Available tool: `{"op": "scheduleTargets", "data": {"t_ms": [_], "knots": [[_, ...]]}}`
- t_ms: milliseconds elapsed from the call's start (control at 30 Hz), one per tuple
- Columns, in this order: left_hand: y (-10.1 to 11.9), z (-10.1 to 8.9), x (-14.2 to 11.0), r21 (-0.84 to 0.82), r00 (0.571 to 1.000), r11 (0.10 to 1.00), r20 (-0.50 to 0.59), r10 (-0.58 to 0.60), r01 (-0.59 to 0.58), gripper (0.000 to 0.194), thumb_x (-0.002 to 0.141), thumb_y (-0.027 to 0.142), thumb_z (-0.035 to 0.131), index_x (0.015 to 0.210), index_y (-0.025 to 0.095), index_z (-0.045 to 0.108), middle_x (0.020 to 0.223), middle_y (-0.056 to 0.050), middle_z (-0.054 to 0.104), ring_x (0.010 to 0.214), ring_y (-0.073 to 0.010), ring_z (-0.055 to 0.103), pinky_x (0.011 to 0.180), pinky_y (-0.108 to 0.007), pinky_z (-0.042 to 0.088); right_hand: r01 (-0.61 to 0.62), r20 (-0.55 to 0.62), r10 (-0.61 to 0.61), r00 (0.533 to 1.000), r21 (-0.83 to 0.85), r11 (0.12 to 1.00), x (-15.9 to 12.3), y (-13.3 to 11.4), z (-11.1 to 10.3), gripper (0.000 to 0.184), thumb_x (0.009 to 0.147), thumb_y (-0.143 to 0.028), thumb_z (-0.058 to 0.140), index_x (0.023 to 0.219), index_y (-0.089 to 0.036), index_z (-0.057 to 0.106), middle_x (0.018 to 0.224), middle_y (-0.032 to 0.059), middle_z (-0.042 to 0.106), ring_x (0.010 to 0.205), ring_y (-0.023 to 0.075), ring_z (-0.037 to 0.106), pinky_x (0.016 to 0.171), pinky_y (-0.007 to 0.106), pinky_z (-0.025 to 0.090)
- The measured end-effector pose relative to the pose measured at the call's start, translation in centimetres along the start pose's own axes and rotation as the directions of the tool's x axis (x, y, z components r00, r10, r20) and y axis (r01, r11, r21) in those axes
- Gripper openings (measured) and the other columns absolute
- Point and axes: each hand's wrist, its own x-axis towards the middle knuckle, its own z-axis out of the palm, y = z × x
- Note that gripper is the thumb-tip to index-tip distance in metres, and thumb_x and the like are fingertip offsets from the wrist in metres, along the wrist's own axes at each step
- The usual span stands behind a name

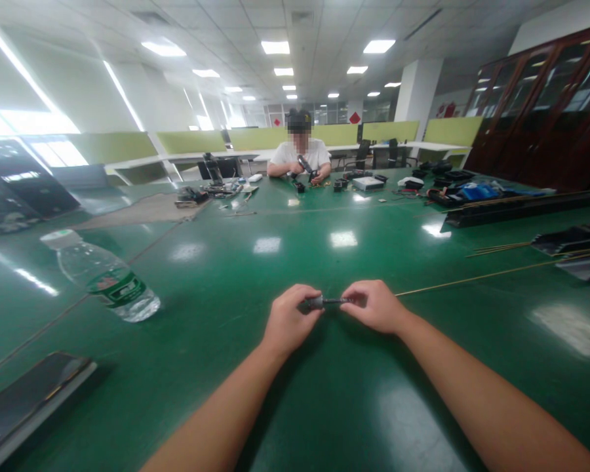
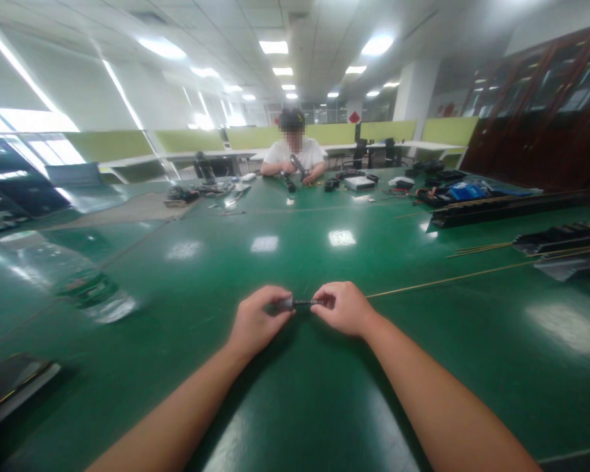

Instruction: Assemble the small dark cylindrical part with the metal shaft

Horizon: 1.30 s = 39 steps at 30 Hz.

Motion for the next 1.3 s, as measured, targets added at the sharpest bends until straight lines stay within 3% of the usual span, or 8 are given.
{"op": "scheduleTargets", "data": {"t_ms": [333,767,867,967,1033,1133,1200,1300], "knots": [[-0.3,0.0,0.1,0.011,1.000,1.000,-0.010,-0.009,0.010,0.020,0.073,0.013,0.073,0.092,0.018,0.068,0.091,-0.005,0.071,0.082,-0.0186,0.067,0.077,-0.032,0.057,-0.002,-0.009,0.002,1.000,0.015,1.000,0.0,0.3,0.1,0.009,0.078,-0.024,0.072,0.084,-0.018,0.074,0.075,0.0034,0.073,0.066,0.0163,0.064,0.063,0.026,0.048],[-0.2,-0.1,0.3,-0.048,0.992,0.991,-0.002,-0.127,0.127,0.022,0.072,0.018,0.076,0.093,0.018,0.070,0.092,-0.005,0.071,0.083,-0.0186,0.066,0.077,-0.032,0.055,0.000,-0.030,0.000,1.000,0.003,1.000,0.1,0.1,-0.5,0.010,0.078,-0.024,0.072,0.084,-0.017,0.074,0.075,0.0039,0.073,0.066,0.0167,0.065,0.064,0.027,0.049],[-0.6,0.0,0.5,-0.200,0.963,0.946,-0.039,-0.266,0.253,0.036,0.072,0.028,0.078,0.104,0.016,0.068,0.097,-0.007,0.071,0.085,-0.0194,0.068,0.081,-0.033,0.057,-0.001,-0.081,0.002,0.997,0.017,1.000,0.2,0.2,-0.8,0.010,0.079,-0.026,0.071,0.083,-0.017,0.073,0.076,0.0044,0.073,0.068,0.0174,0.066,0.066,0.028,0.050],[-1.3,0.1,0.8,-0.346,0.901,0.853,-0.047,-0.432,0.391,0.049,0.076,0.038,0.076,0.117,0.015,0.065,0.104,-0.009,0.071,0.091,-0.0202,0.069,0.085,-0.035,0.056,-0.001,-0.068,0.003,0.998,0.032,0.999,0.2,0.4,-0.7,0.009,0.079,-0.026,0.071,0.082,-0.017,0.073,0.075,0.0039,0.073,0.068,0.0173,0.066,0.067,0.028,0.051],[-1.6,-0.2,1.0,-0.427,0.849,0.780,-0.048,-0.526,0.459,0.048,0.078,0.044,0.073,0.115,0.014,0.067,0.105,-0.010,0.071,0.093,-0.0205,0.068,0.085,-0.034,0.055,-0.005,-0.039,0.006,0.999,0.035,0.999,0.2,0.5,-0.5,0.009,0.078,-0.026,0.072,0.081,-0.018,0.073,0.074,0.0037,0.073,0.067,0.0170,0.066,0.066,0.028,0.051],[-1.5,-2.0,1.3,-0.584,0.773,0.646,-0.049,-0.632,0.492,0.053,0.074,0.048,0.076,0.112,0.013,0.067,0.107,-0.012,0.071,0.093,-0.0204,0.068,0.079,-0.030,0.056,-0.012,-0.017,0.013,1.000,0.041,0.999,0.2,0.6,-0.2,0.010,0.078,-0.026,0.072,0.082,-0.017,0.073,0.074,0.0036,0.073,0.066,0.0165,0.065,0.065,0.027,0.050],[-1.0,-4.3,0.9,-0.641,0.748,0.586,-0.030,-0.663,0.495,0.057,0.066,0.046,0.083,0.109,0.013,0.067,0.110,-0.013,0.070,0.096,-0.0214,0.068,0.081,-0.030,0.056,-0.015,0.001,0.015,1.000,0.042,0.999,0.2,0.6,0.0,0.010,0.078,-0.026,0.072,0.082,-0.017,0.073,0.074,0.0034,0.072,0.067,0.0160,0.065,0.065,0.026,0.050],[-0.2,-9.4,-1.3,-0.483,0.727,0.666,-0.083,-0.682,0.569,0.056,0.060,0.046,0.087,0.105,0.019,0.068,0.108,-0.007,0.073,0.102,-0.0230,0.069,0.092,-0.035,0.055,-0.017,0.044,0.015,0.999,0.044,0.999,0.2,0.5,0.3,0.011,0.078,-0.027,0.071,0.083,-0.018,0.074,0.073,0.0025,0.072,0.064,0.0146,0.064,0.062,0.025,0.048]]}}
